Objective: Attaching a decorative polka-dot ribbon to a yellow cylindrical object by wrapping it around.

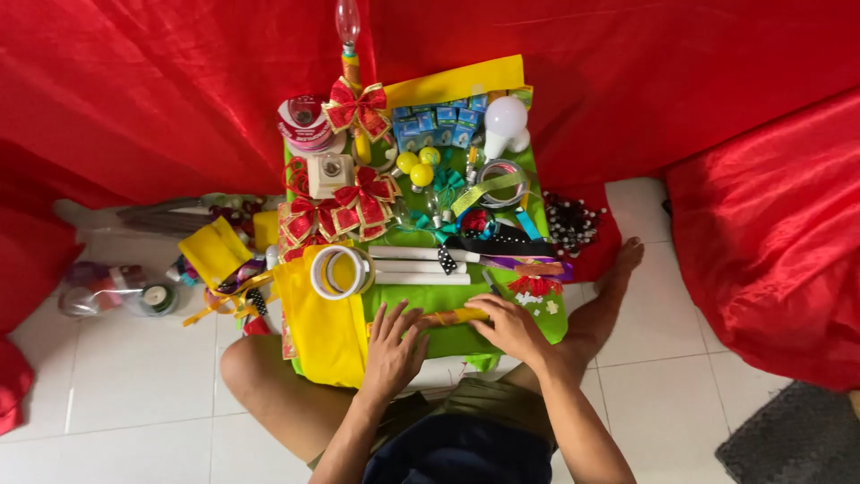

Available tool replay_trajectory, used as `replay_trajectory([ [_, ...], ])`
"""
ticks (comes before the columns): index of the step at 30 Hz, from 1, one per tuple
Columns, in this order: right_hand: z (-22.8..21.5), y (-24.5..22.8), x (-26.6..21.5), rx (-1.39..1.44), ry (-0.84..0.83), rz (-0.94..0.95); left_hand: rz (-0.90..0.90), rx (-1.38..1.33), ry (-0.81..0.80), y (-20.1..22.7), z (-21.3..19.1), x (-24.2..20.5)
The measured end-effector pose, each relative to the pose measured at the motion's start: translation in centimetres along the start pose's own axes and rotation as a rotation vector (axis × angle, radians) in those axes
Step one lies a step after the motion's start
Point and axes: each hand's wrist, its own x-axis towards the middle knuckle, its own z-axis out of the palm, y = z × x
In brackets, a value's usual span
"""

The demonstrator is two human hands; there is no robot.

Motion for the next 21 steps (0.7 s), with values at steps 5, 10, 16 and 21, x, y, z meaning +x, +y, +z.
replay_trajectory([
  [5, -1.7, -0.2, 0.4, 0.037, -0.021, 0.08, 0.043, 0.045, -0.043, -0.3, 0.9, 0.2],
  [10, -0.8, 4.2, 1.7, 0.036, 0.048, 0.043, 0.044, 0.067, -0.1, -0.7, 1.2, -0.3],
  [16, -3.6, 6.6, 4.7, 0.009, 0.309, 0.154, 0.046, 0.053, -0.076, -0.8, 1.2, -0.3],
  [21, -6.0, 8.2, 5.8, -0.003, 0.542, 0.281, 0.042, 0.037, -0.094, -1.0, 1.5, -0.7],
])
